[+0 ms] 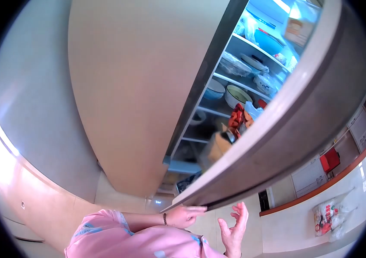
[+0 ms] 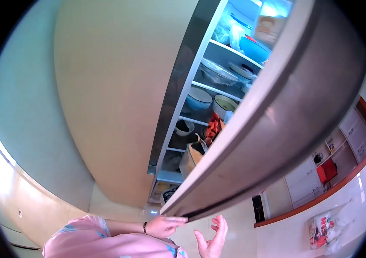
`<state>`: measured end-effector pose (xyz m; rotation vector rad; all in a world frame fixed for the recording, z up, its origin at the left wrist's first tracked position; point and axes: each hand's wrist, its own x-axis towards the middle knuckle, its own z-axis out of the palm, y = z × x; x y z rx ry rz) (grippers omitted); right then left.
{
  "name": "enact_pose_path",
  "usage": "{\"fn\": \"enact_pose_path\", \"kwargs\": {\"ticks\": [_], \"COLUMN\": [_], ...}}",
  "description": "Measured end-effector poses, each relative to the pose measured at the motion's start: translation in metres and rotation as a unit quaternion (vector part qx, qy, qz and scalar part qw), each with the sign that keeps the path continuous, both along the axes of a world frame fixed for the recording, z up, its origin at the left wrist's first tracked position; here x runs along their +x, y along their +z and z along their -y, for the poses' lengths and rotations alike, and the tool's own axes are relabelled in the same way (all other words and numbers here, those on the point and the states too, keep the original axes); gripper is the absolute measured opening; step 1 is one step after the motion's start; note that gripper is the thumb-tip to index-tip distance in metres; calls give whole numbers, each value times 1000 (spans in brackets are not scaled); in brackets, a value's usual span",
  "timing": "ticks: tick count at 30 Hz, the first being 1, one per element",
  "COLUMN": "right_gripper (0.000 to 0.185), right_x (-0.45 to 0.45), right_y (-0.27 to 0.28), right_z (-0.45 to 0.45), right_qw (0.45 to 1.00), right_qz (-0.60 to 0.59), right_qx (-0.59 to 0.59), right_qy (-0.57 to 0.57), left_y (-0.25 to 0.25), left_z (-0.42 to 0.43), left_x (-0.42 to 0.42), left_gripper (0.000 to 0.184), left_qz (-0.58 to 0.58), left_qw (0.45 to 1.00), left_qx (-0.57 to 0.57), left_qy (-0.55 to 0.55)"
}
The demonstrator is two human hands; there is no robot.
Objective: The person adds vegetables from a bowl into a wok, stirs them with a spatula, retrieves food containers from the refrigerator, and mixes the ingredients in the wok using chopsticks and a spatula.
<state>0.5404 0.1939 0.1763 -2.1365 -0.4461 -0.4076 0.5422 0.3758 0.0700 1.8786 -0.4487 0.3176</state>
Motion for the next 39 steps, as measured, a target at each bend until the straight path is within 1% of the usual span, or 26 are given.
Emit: {"fn": "enact_pose_path", "kwargs": {"ticks": [1,2,3,4,5,7,8,10,12,14,16,19,20,22,23,25,28,29,30,32,33,34,35,36,37,39], "right_gripper": [85,85,90,96,98,97,97,99,103,106,107,110,110,110,110,106,103,100,100,96,92,92,91,89,89,88], "right_x": [-4,-7,-11,-15,-19,-26,-30,-38,-46,-50,-50,-52,-57,-61,-60,-55,-46,-49,-47,-44,-42,-41,-42,-42,-41,-41], "right_y": [-1,-3,-7,-10,-10,-19,-20,-19,-19,-27,-40,-49,-36,-31,-33,-42,-59,-60,-67,-90,-94,-98,-100,-98,-97,-95], "right_z": [4,9,14,21,29,38,42,48,54,66,73,77,83,86,87,94,110,117,123,141,144,147,148,148,149,149], "right_qw": [1000,1000,998,995,992,990,989,986,976,973,968,955,955,952,952,934,920,920,921,923,922,922,930,936,935,932], "right_qz": [-6,-9,-2,5,-17,-10,1,-13,-9,-11,39,56,52,4,5,21,41,22,23,43,53,54,75,95,96,56], "right_qx": [24,25,57,90,114,121,125,136,180,186,157,158,162,57,59,57,74,48,51,58,42,45,74,103,106,153], "right_qy": [-7,-11,-26,-42,-48,-67,-82,-95,-125,-140,-191,-243,-244,-300,-301,-353,-384,-387,-386,-377,-381,-380,-352,-324,-324,-323], "left_y": [-10,-19,-15,-17,-21,-24,-26,-32,-37,-39,-40,-45,-35,-39,-41,-46,-56,-59,-61,-65,-68,-71,-74,-74,-73,-73], "left_z": [1,2,2,4,5,-1,-2,-3,-1,1,-1,-2,3,3,3,4,6,7,6,7,8,10,10,11,12,13], "left_x": [-3,-5,-8,-10,-10,-11,-12,-11,-13,-17,-18,-19,-27,-29,-30,-34,-39,-40,-40,-41,-42,-42,-41,-40,-39,-36], "left_gripper": [28,26,23,23,22,20,20,21,20,21,21,22,22,22,22,22,21,21,21,21,21,20,19,19,19,19], "left_qz": [53,104,67,63,45,-7,-9,-50,-53,-59,-66,-80,-97,-111,-126,-127,-127,-126,-124,-147,-145,-134,-122,-121,-129,-139], "left_qw": [995,981,981,980,986,991,990,990,987,984,980,975,974,971,968,967,967,967,967,961,961,964,966,965,960,954], "left_qx": [47,93,98,100,89,81,84,85,101,116,135,160,161,171,174,176,177,176,179,183,185,180,174,176,184,192], "left_qy": [-67,-134,-156,-162,-137,-106,-112,-97,-111,-121,-131,-130,-126,-129,-130,-131,-134,-137,-135,-145,-143,-147,-150,-149,-166,-183]}}
